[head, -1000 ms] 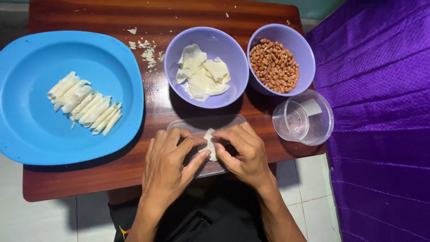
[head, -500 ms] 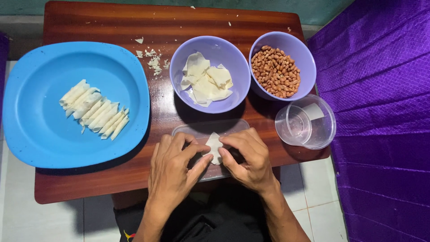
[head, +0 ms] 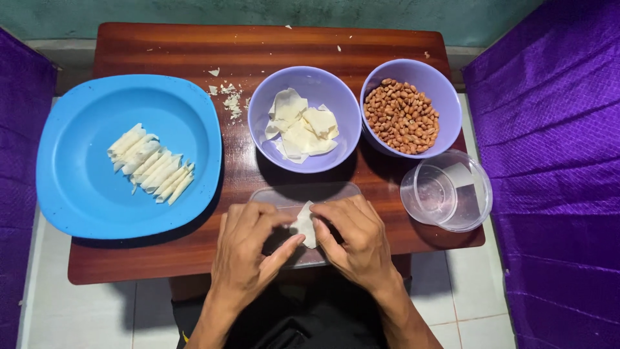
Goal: Tearing dough into small pieces, placing a peanut on each, and rolling them into sticks
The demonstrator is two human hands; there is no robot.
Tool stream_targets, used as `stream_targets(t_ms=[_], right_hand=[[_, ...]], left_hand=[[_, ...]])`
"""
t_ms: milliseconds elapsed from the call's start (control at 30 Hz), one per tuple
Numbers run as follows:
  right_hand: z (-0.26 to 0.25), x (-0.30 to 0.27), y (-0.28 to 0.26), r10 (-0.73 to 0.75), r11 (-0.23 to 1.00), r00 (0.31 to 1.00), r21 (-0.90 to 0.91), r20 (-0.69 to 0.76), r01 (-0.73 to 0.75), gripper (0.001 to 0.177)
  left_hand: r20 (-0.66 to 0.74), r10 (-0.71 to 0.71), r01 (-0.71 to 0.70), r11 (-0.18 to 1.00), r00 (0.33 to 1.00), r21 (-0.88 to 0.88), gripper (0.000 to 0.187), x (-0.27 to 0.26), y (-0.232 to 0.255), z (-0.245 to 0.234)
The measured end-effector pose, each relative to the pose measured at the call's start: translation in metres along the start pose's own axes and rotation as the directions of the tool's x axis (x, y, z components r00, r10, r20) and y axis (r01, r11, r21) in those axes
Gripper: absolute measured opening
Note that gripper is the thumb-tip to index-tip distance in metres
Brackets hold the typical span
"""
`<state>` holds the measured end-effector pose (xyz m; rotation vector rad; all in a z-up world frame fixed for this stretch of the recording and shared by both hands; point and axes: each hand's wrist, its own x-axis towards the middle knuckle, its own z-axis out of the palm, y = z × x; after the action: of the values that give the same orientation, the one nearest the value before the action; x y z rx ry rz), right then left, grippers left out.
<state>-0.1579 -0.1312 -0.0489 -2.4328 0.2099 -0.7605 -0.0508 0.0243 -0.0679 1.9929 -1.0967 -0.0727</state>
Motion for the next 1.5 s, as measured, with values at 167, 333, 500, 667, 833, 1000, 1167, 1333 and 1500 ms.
stream_targets(t_ms=[167,333,500,667,833,1000,1167,1333,1500], right_hand=[[-0.001,-0.003,0.002,0.004,0.999,1.000,0.034,-0.024,-0.003,0.022],[0.000,-0.003,0.005,0.024,1.000,0.999,-0.002,0.028,-0.024,0.025],[0.002,-0.005,0.006,0.029,0.998,0.998,0.061,-0.052,-0.025,0.020],[0.010,-0.012,0.019,0.007,0.996,0.998,0.093,-0.069,0.000,0.014],[0.013,-0.012,0.017,-0.010,0.998,0.999,0.056,-0.042,0.012,0.015],[0.014,-0.009,0.016,0.024,0.994,0.997,0.108,-0.077,-0.015,0.015],[0.013,-0.015,0.019,0.051,0.990,0.987,0.140,-0.156,-0.029,0.013],[0.013,-0.013,0.016,0.025,0.992,0.993,0.123,-0.116,-0.011,0.016],[0.014,-0.015,0.021,-0.001,0.996,0.999,0.089,-0.035,0.004,0.020]], left_hand=[[0.054,0.011,-0.015,0.998,0.998,0.069,0.015,-0.001,0.000,0.004],[0.073,-0.010,0.005,0.997,0.997,0.076,0.015,0.000,0.001,0.005],[0.041,0.017,-0.020,0.998,0.999,0.066,0.014,-0.001,0.000,0.004],[0.043,0.076,-0.078,0.995,0.996,0.060,0.011,-0.009,-0.021,0.011],[0.022,0.092,-0.093,0.995,0.996,0.045,0.013,-0.010,-0.022,0.011],[0.022,0.108,-0.109,0.993,0.994,0.055,0.015,-0.009,-0.023,0.009],[0.035,0.111,-0.113,0.992,0.993,0.058,0.012,-0.012,-0.023,0.010],[-0.023,0.096,-0.094,0.994,0.995,0.062,0.012,-0.013,-0.025,0.013],[-0.049,0.174,-0.172,0.985,0.984,0.033,0.011,-0.011,-0.025,0.013]])
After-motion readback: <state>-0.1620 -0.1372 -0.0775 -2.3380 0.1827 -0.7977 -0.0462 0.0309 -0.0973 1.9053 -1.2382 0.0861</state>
